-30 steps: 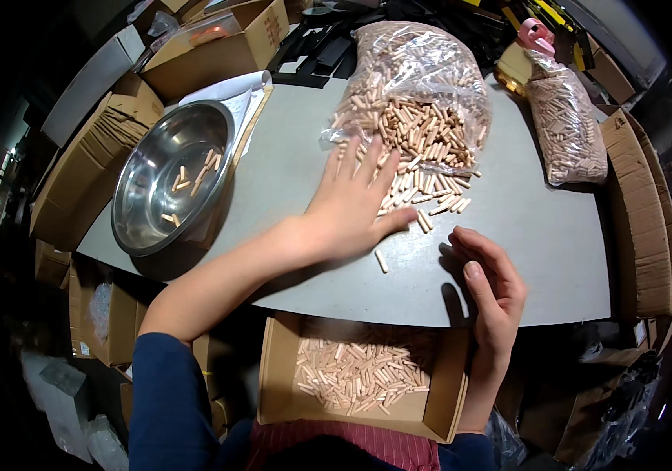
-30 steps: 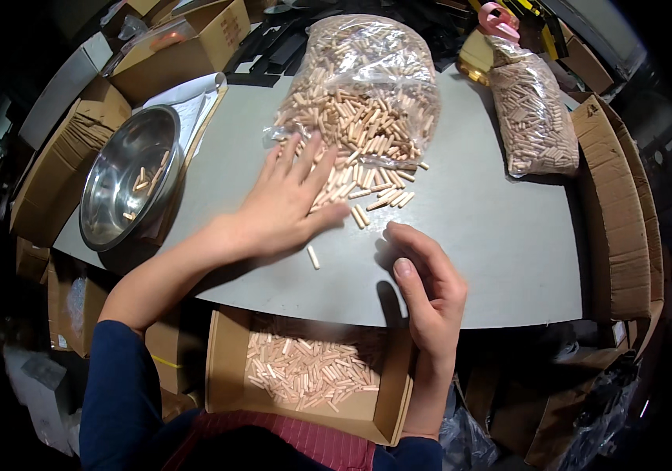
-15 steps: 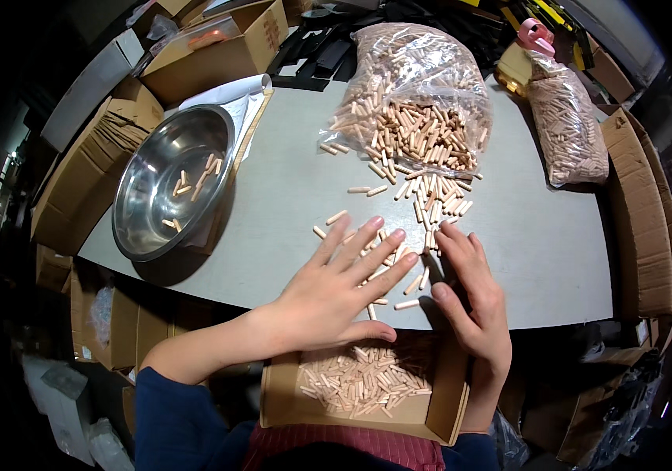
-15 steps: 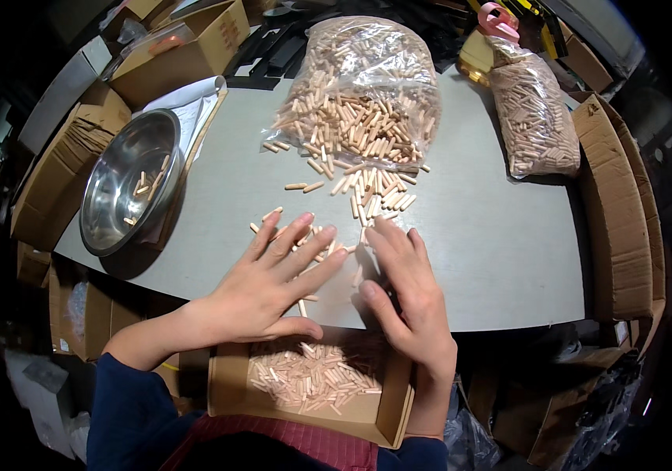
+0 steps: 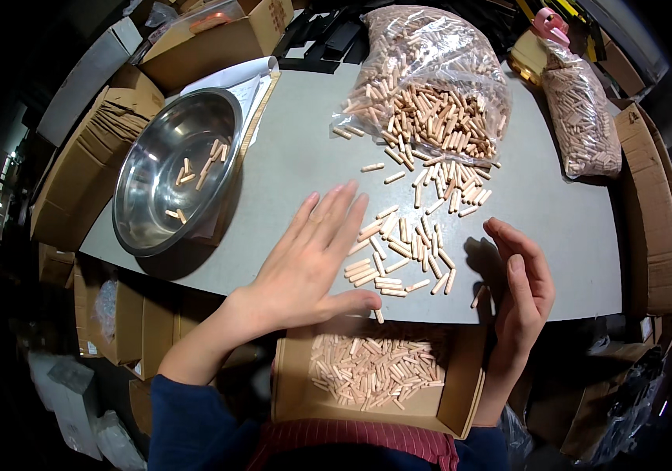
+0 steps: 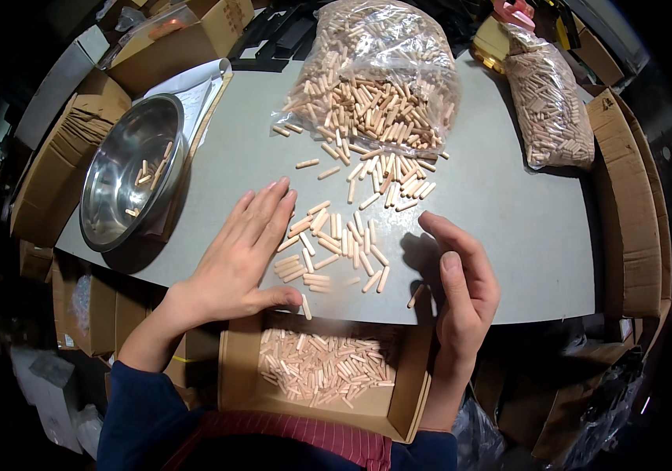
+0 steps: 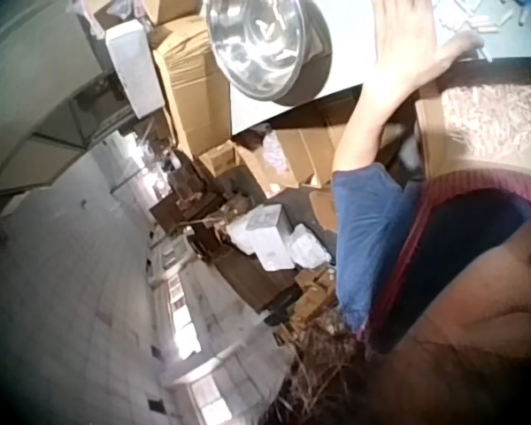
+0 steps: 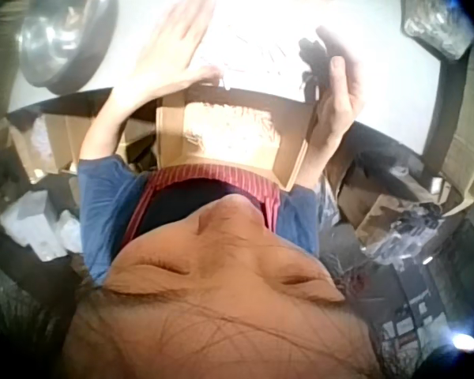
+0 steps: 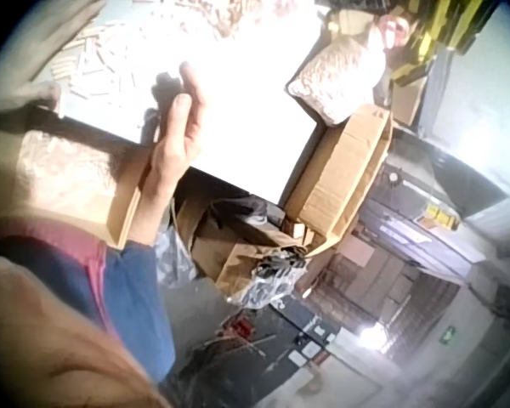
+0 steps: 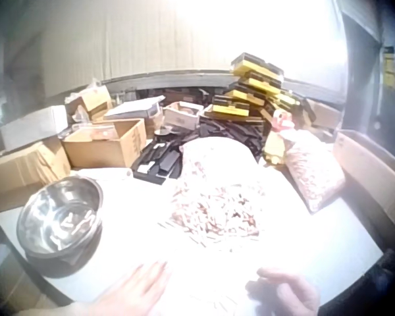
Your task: The person sorts small wooden pegs from a plastic bag into a cardboard box. They pour the pegs onto a table, spread them out, and then transfer them into the box by hand.
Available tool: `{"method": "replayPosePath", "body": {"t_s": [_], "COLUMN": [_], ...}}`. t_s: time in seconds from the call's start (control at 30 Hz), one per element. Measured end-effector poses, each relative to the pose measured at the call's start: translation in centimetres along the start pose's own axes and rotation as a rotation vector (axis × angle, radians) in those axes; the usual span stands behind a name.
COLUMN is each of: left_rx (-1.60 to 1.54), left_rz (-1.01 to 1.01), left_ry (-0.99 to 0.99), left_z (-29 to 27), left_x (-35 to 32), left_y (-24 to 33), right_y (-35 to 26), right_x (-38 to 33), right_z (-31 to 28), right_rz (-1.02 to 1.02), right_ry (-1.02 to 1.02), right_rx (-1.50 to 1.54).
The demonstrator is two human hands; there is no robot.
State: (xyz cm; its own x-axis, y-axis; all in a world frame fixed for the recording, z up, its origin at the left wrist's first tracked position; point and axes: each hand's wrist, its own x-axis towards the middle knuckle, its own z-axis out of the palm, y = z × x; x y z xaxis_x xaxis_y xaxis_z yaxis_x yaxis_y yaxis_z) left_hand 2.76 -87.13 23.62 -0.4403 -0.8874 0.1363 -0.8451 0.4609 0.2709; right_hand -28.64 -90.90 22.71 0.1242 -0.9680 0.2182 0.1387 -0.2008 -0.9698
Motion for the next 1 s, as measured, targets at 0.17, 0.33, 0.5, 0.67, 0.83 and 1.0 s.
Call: {"method": "replayPosePath", "body": {"t_s": [0.17, 0.33, 0.5, 0.67, 0.83, 1.0], "left_rx": [-0.06, -0.118, -0.578, -1.259, -1.227, -1.191], "left_rz": [0.049, 0.184, 0.309, -0.084, -0.131, -0.113], "left_ry": [0.006, -0.06, -0.198, 0.124, 0.189, 0.132], "left_z": [0.4, -0.3, -1.3, -0.6, -0.3, -0.4], "left_x": [0.7, 1.2, 0.7, -0.2, 0.3, 0.7], "left_y": [-0.1, 0.1, -0.8, -1.3, -1.2, -0.8], "right_y": [0.1, 0.0, -0.2, -0.5, 0.0, 0.4], "right_x": [-0.2, 0.2, 0.1, 0.0, 0.3, 0.9], "right_z": [0.0, 0.2, 0.1, 0.3, 0.6, 0.0], "right_rz": [0.015, 0.039, 0.053, 0.108, 0.039, -0.121], "right_ry": [0.026, 0.013, -0.031, -0.015, -0.187, -0.47], "right_rx": [0.029, 0.029, 0.026, 0.059, -0.031, -0.489]}}
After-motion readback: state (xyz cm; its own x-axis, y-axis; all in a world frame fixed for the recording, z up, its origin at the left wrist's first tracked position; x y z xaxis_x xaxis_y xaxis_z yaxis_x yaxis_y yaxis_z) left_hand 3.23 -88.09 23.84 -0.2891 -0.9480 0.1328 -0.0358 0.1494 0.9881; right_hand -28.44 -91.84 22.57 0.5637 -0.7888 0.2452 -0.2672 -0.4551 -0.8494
